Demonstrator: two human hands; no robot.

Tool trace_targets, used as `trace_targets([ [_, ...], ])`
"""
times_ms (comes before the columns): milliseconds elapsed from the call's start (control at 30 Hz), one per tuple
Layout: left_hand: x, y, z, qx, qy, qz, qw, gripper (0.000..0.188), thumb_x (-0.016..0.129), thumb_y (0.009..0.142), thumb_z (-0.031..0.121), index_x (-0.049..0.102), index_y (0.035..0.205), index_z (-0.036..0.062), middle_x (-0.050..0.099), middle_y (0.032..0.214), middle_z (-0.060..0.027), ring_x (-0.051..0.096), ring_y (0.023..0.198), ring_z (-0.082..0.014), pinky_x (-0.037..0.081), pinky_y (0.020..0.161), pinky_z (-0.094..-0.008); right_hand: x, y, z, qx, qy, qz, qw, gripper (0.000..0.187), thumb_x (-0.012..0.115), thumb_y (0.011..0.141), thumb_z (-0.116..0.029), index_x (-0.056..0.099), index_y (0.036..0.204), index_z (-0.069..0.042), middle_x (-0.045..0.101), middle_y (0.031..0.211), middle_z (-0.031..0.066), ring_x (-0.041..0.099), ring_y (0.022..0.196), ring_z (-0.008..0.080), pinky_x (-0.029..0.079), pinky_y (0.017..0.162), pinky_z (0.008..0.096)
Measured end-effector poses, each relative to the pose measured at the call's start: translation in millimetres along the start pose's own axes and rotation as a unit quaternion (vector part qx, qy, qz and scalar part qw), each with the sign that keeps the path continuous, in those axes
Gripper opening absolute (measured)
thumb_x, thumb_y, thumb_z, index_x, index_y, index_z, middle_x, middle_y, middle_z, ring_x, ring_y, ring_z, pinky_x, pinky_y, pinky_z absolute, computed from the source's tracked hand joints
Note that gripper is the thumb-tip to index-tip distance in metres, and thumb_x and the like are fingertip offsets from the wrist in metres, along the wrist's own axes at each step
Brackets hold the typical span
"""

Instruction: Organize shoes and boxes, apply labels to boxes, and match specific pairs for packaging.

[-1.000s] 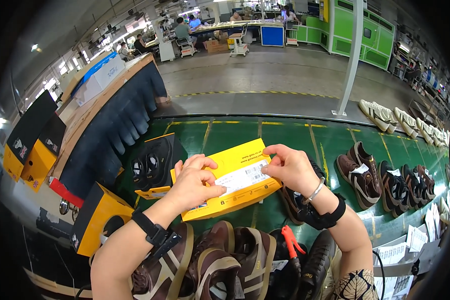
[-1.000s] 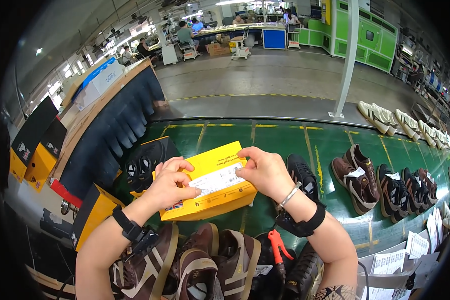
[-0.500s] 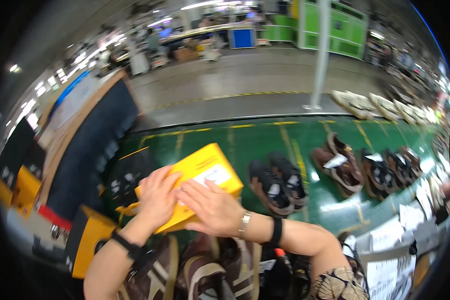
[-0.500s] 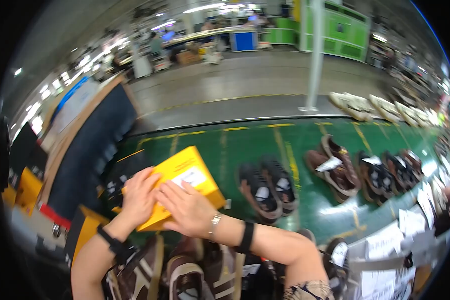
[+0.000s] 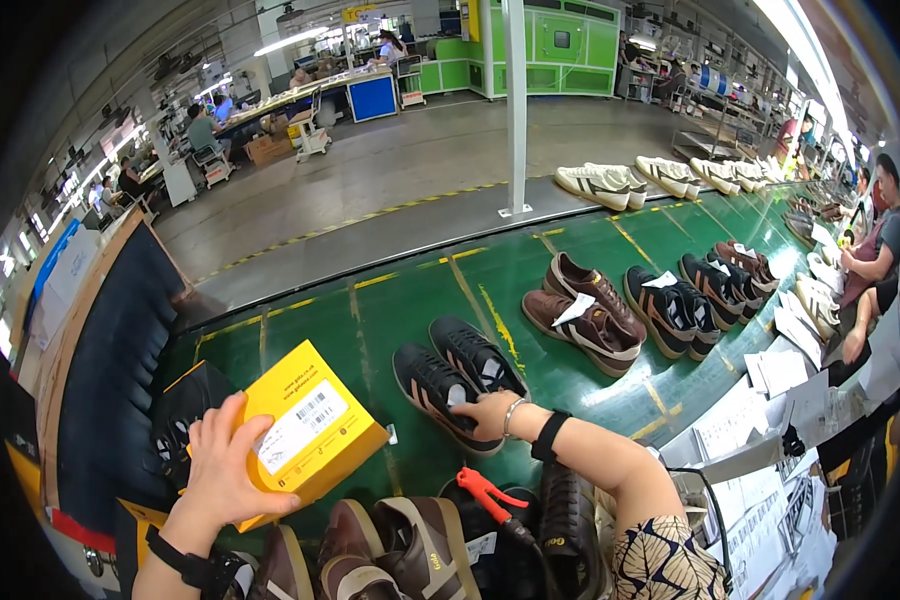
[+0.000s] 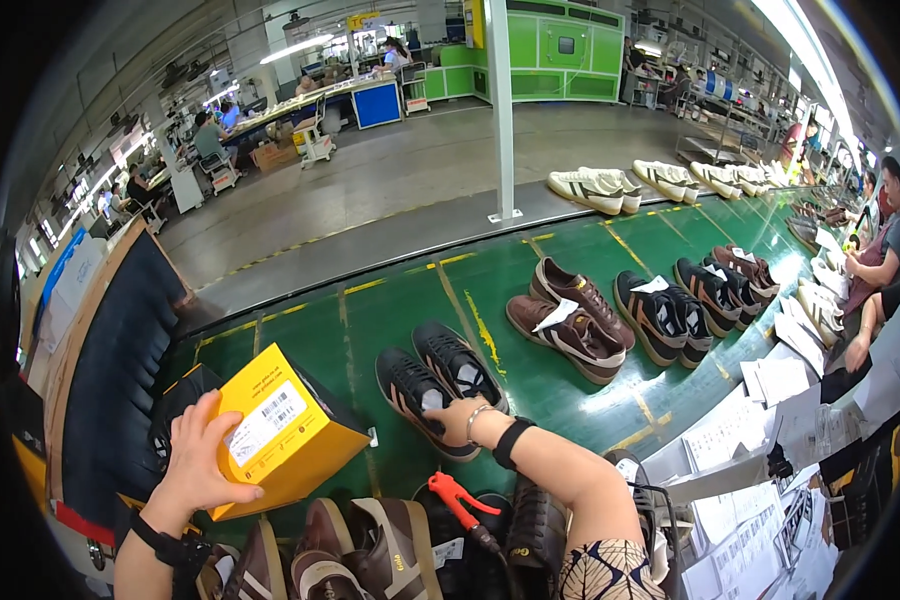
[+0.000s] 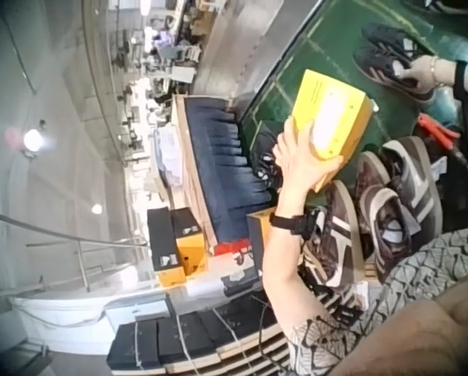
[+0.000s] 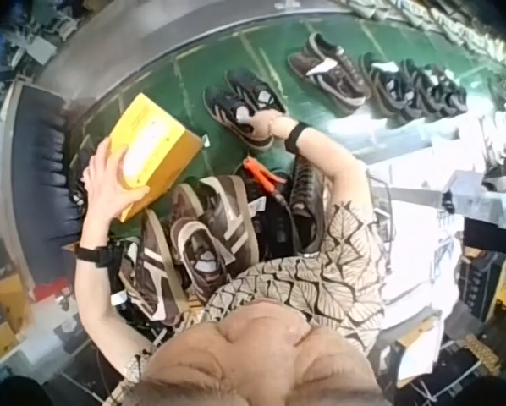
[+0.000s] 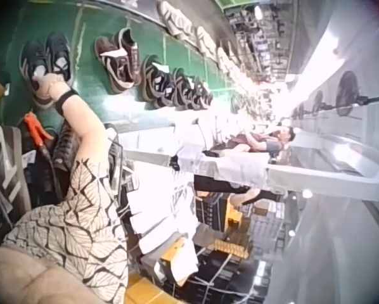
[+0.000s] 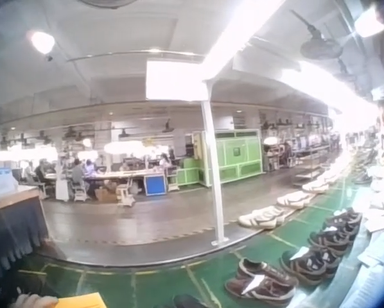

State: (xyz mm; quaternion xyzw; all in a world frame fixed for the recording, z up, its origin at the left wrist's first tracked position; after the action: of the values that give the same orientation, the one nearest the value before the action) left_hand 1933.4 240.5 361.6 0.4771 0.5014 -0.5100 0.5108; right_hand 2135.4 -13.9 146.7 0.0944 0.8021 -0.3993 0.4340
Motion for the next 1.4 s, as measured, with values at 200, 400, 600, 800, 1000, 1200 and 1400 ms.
trace_targets([
  [200, -20.4, 3.1, 2.0, 0.062, 0.051, 0.209, 0.975, 0.076, 0.075, 0.042, 0.042, 0.051, 0.107, 0.0137, 0.04, 0.109, -0.0137, 0.038, 0.105, -0.0358, 0.03, 0.085, -0.0464, 3.9, -3.5, 3.8, 0.048, -0.009, 0.028, 0.998, 0.064, 0.062, 0.069, -0.025, 0.045, 0.13, -0.031, 0.044, 0.127, 0.0175, 0.047, 0.114, 0.0366, 0.043, 0.089, 0.0432],
  [400, 36.8, 6.0, -0.7, 0.072, 0.136, 0.152, 0.976, 0.071, 0.08, 0.042, 0.043, 0.054, 0.102, 0.0151, 0.041, 0.114, -0.0133, 0.037, 0.109, -0.0385, 0.03, 0.089, -0.0521, 1.3, 5.4, 5.0, 0.075, -0.121, 0.0, 0.99, 0.061, 0.076, 0.06, -0.02, 0.057, 0.118, -0.021, 0.048, 0.12, 0.0157, 0.049, 0.113, 0.0322, 0.045, 0.088, 0.0415],
  [600, 53.3, -6.3, 3.0, 0.101, 0.097, 0.012, 0.99, 0.05, 0.076, 0.058, 0.029, 0.059, 0.102, 0.014, 0.047, 0.117, -0.0092, 0.046, 0.107, -0.0272, 0.034, 0.089, -0.0415, 4.5, 5.7, 21.9, 0.072, -0.13, -0.011, 0.989, 0.039, 0.065, 0.074, -0.016, 0.062, 0.112, -0.017, 0.053, 0.12, 0.0165, 0.054, 0.11, 0.0317, 0.048, 0.087, 0.0381],
  [800, 4.9, -28.9, -17.4, -0.025, 0.05, 0.061, 0.997, 0.036, 0.069, 0.067, 0.025, 0.06, 0.099, 0.0102, 0.055, 0.107, -0.0091, 0.053, 0.1, -0.028, 0.043, 0.083, -0.0383, -1.2, 17.0, 27.8, -0.03, -0.112, 0.147, 0.982, 0.029, 0.059, 0.071, -0.015, 0.065, 0.097, -0.026, 0.064, 0.093, 0.0089, 0.06, 0.093, 0.029, 0.05, 0.076, 0.0395],
  [1000, 59.2, -33.3, -26.8, -0.151, -0.196, -0.229, 0.942, 0.041, 0.044, 0.088, 0.04, 0.062, 0.099, 0.005, 0.063, 0.099, -0.0158, 0.06, 0.09, -0.032, 0.046, 0.081, -0.0379, -62.0, 3.3, 20.1, 0.012, 0.089, 0.254, 0.963, 0.04, 0.07, 0.059, -0.006, 0.062, 0.098, -0.011, 0.065, 0.087, 0.0145, 0.062, 0.084, 0.0316, 0.049, 0.074, 0.0364],
  [1200, 124.6, -1.4, -30.1, -0.175, -0.232, -0.256, 0.922, 0.047, 0.04, 0.09, 0.04, 0.057, 0.112, 0.0016, 0.058, 0.113, -0.0178, 0.053, 0.107, -0.0323, 0.04, 0.092, -0.0384, -88.9, -7.6, -19.2, -0.079, 0.425, 0.232, 0.871, 0.042, 0.057, 0.063, 0.011, 0.058, 0.103, -0.002, 0.064, 0.089, 0.0061, 0.06, 0.083, 0.016, 0.047, 0.075, 0.0289],
  [1400, 116.4, -4.5, -25.6, -0.11, -0.202, -0.311, 0.922, 0.053, 0.054, 0.082, 0.041, 0.053, 0.121, 0.006, 0.055, 0.12, -0.0159, 0.05, 0.113, -0.0293, 0.039, 0.095, -0.0358, -132.9, -20.5, -115.8, -0.2, 0.359, 0.302, 0.86, 0.041, 0.054, 0.066, 0.006, 0.057, 0.106, -0.003, 0.065, 0.09, 0.0081, 0.061, 0.082, 0.0192, 0.046, 0.076, 0.0285],
])
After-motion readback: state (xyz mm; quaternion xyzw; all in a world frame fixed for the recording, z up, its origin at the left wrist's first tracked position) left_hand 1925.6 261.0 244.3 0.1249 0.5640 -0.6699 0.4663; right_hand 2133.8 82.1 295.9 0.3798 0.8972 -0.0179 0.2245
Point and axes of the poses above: each hand's wrist, its own y-axis towards the middle knuckle, its own x-axis out of the palm, z = x × y, the point moved 4 cm from there along y, towards the middle knuckle
